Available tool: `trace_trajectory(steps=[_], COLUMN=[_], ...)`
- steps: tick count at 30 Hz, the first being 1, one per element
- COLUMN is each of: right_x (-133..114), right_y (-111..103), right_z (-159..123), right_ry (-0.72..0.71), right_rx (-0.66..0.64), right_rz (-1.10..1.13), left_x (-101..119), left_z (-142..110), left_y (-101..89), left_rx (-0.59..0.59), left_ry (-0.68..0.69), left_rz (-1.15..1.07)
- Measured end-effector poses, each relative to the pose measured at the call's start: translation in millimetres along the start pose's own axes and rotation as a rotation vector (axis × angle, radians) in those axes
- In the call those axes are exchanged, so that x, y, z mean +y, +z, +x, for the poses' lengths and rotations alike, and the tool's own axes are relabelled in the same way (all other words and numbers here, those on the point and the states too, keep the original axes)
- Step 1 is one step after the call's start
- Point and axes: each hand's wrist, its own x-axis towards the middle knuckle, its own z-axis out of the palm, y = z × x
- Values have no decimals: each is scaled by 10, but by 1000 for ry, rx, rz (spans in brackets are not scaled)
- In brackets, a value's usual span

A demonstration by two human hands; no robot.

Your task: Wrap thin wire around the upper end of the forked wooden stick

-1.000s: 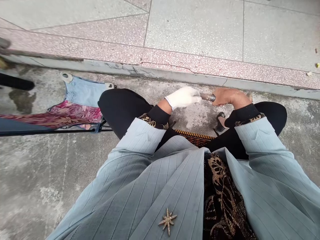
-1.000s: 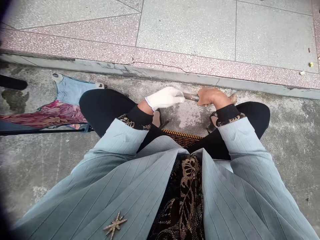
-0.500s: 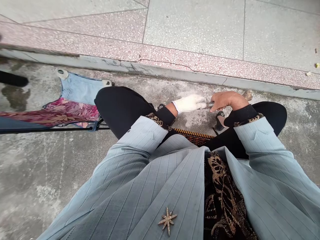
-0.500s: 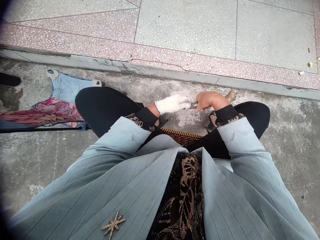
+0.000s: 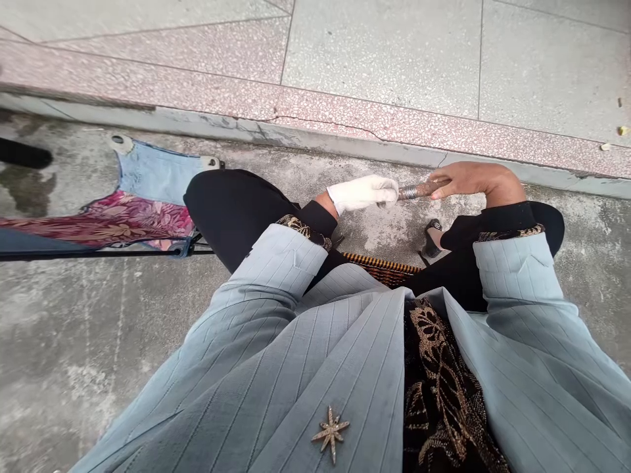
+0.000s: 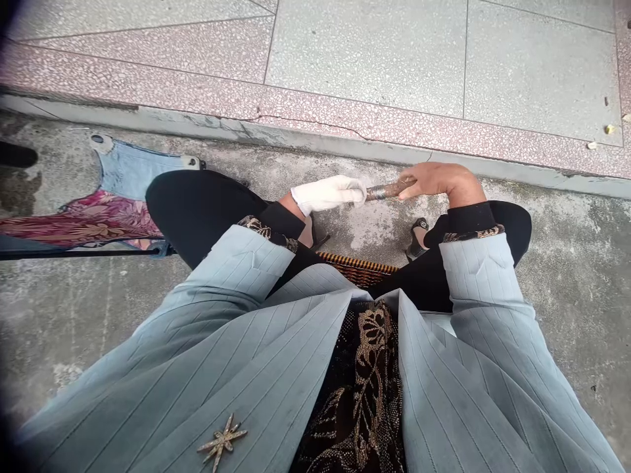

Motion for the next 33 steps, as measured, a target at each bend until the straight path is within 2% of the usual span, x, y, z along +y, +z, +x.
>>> trace_trajectory(steps=[4,7,10,12,15,20,23,25,28,31,33], right_x=[31,-81,-246,-341,-414,-425,-470,-513,-555,-531,-480], right_y=[2,49,122,174,237,256,246,241,231,212,213], right_z=[-45,-36,16,68,136,129,79,54,49,70,98], right_ry=[-19,6,70,86,59,-42,-69,-87,-173,-230,-150], right_rx=[115,169,160,132,111,41,52,110,271,532,728], right_rz=[22,-40,-112,-148,-203,-220,-193,-186,-138,-9,128], left_x=[-10,-23,-38,-50,-65,-93,-147,-191,-222,-184,-126], left_z=[-12,0,35,67,108,103,100,118,170,220,240], left_y=[-35,-19,21,64,156,343,452,512,552,507,445], left_rx=[10,75,145,136,81,-74,-80,4,170,343,480], left_ry=[-26,6,108,114,87,63,43,53,81,105,114], left_rz=[-22,142,333,362,271,-8,-192,-333,-545,-678,-715])
